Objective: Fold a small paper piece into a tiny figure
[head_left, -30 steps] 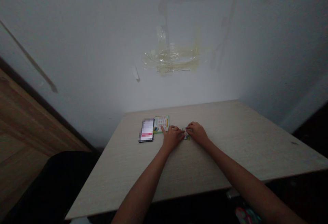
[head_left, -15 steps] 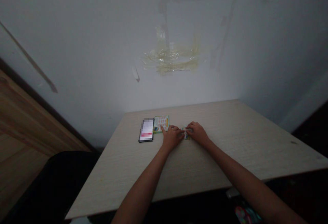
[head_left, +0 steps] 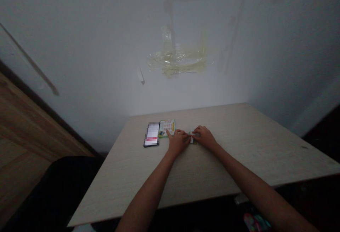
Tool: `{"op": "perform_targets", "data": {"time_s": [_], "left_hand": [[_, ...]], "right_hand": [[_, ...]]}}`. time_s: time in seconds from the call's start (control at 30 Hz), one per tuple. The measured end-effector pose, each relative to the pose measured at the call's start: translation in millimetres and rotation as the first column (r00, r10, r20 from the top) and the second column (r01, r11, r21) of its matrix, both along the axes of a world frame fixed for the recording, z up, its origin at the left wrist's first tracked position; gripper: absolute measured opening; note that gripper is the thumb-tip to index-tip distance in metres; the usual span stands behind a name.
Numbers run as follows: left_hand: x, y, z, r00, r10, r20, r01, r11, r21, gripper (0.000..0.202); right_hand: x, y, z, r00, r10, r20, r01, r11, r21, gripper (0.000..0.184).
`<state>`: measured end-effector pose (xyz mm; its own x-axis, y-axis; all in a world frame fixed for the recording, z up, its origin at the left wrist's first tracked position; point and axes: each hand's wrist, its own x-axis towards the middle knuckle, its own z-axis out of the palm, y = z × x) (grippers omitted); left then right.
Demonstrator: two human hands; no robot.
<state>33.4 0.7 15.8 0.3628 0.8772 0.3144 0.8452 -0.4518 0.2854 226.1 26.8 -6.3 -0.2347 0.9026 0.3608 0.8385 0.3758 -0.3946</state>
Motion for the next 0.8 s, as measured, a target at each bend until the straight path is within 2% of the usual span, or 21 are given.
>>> {"op": "perform_targets", "data": {"time_s": [0.27,0.8], "left_hand": [[0.3,0.7,-0.1,1.000,0.020,-0.020,-0.020,1.000,-0.010,0.023],[-2.0,3.0,-4.7,1.000,-0.020,0.003,0.020,0.999,0.030,0.022]], "right_hand": [[2.3,-3.2,-2.4,0.999,0.043,-0.009,-0.044,0.999,-0.006,0.027],[6.5,-14.8,1.5,0.991,0.132,0.009,-0.133,0.991,0.010,0.046]]}}
